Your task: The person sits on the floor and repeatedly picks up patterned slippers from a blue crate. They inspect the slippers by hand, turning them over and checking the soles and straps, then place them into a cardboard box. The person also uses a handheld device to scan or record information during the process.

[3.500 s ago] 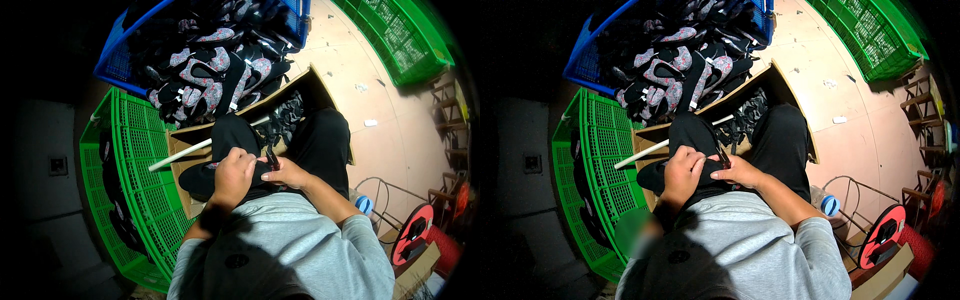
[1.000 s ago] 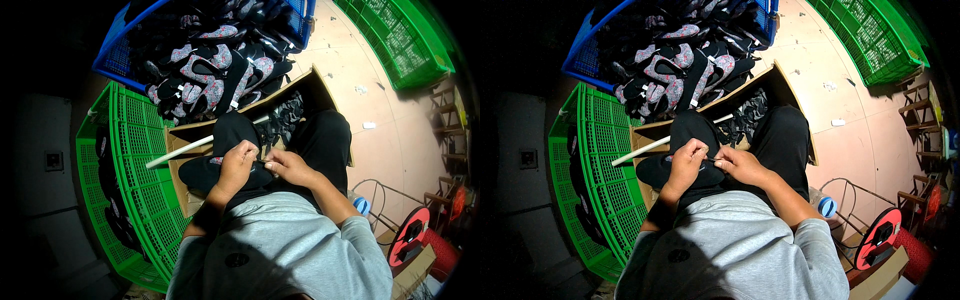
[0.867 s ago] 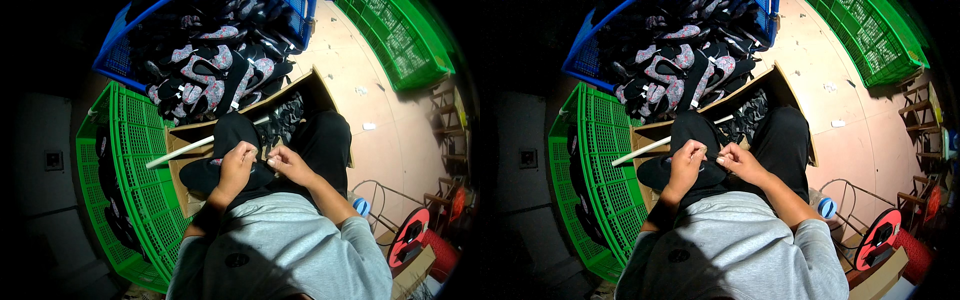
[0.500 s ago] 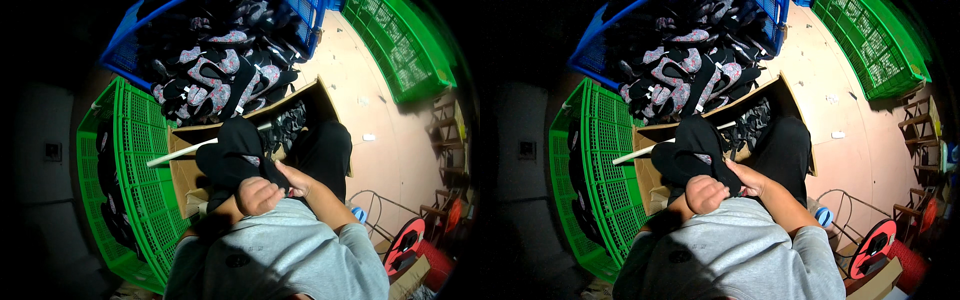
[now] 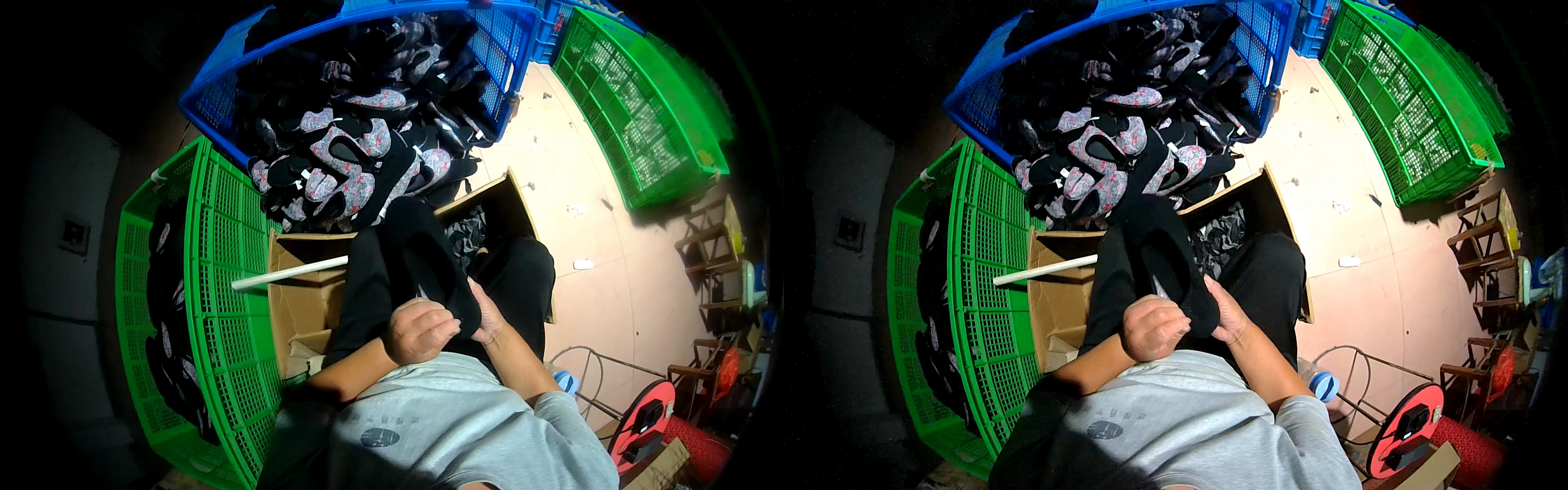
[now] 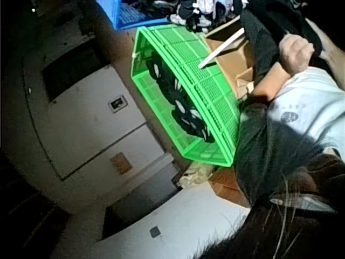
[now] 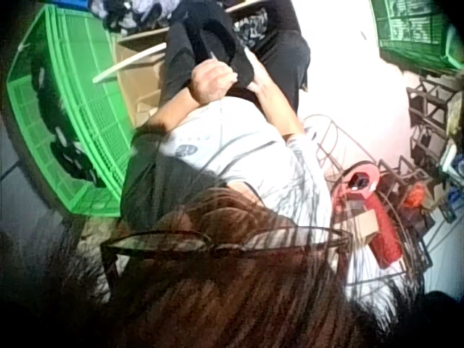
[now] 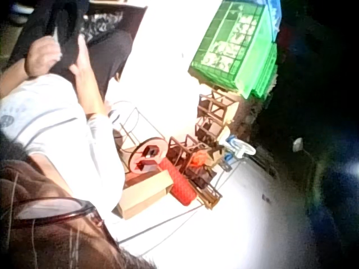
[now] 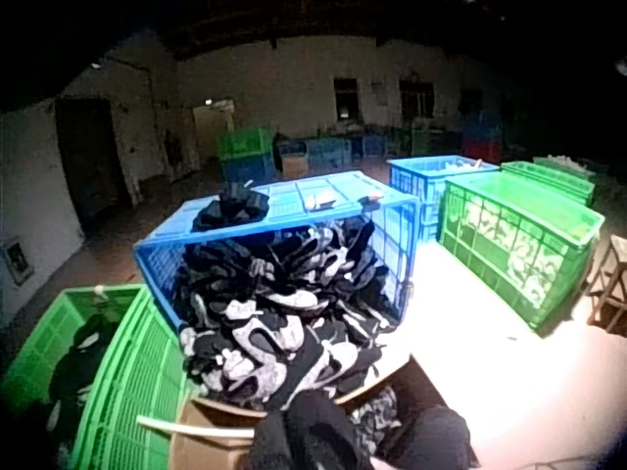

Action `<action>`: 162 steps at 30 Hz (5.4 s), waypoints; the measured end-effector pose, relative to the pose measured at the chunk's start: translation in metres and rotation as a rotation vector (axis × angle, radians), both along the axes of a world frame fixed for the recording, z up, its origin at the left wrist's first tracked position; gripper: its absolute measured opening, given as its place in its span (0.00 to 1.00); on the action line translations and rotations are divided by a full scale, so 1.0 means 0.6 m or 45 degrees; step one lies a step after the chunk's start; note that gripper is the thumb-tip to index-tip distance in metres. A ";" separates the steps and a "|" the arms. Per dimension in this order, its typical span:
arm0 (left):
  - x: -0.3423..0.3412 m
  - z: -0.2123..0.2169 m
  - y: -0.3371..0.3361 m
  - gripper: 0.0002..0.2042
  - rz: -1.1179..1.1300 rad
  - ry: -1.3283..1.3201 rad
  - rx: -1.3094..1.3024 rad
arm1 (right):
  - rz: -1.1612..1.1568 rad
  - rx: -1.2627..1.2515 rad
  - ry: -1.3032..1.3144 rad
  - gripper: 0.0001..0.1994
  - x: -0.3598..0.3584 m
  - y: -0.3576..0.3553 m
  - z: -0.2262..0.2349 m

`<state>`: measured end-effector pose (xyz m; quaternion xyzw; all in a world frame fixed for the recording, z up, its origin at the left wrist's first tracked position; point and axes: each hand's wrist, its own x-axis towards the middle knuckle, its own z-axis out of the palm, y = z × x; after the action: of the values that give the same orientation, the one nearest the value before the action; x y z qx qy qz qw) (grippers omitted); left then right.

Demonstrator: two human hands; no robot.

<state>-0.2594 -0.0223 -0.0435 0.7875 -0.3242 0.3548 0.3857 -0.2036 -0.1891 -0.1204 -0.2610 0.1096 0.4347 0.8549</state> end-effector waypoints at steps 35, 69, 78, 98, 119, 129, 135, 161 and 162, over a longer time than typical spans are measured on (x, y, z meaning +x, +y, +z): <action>0.030 0.002 0.025 0.22 -0.677 1.536 -1.659 | -0.107 -0.358 -1.052 0.40 0.052 -0.012 0.077; -0.012 -0.008 0.019 0.13 -0.261 1.613 -2.127 | -0.261 -0.882 -1.236 0.12 0.015 0.061 0.094; -0.069 0.048 0.042 0.13 0.201 0.954 -0.590 | -0.400 -0.842 -0.751 0.08 0.048 0.047 0.064; -0.133 0.053 0.229 0.21 -0.150 1.661 -1.814 | -0.151 -0.789 -0.852 0.22 0.115 0.071 0.162; 0.127 0.084 0.251 0.17 0.310 1.008 -1.360 | -0.146 -0.484 -0.677 0.14 0.225 0.131 0.180; 0.575 0.205 0.162 0.28 0.433 0.619 0.335 | -0.363 -0.257 -0.600 0.17 0.332 0.137 0.161; 0.849 0.256 0.071 0.31 0.777 0.197 0.576 | -0.454 -0.257 -0.561 0.17 0.361 0.090 0.182; 0.647 0.135 -0.041 0.13 0.391 -0.274 -0.241 | -0.991 -0.296 -0.466 0.31 0.441 0.001 0.210; 0.597 0.109 -0.043 0.14 0.353 -0.226 -0.274 | -0.960 -0.296 -0.512 0.34 0.436 0.006 0.213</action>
<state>0.0988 -0.0484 0.0219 0.7445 -0.2056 0.5052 0.3850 0.0578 -0.1856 0.0074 -0.3767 0.0768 0.0176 0.9230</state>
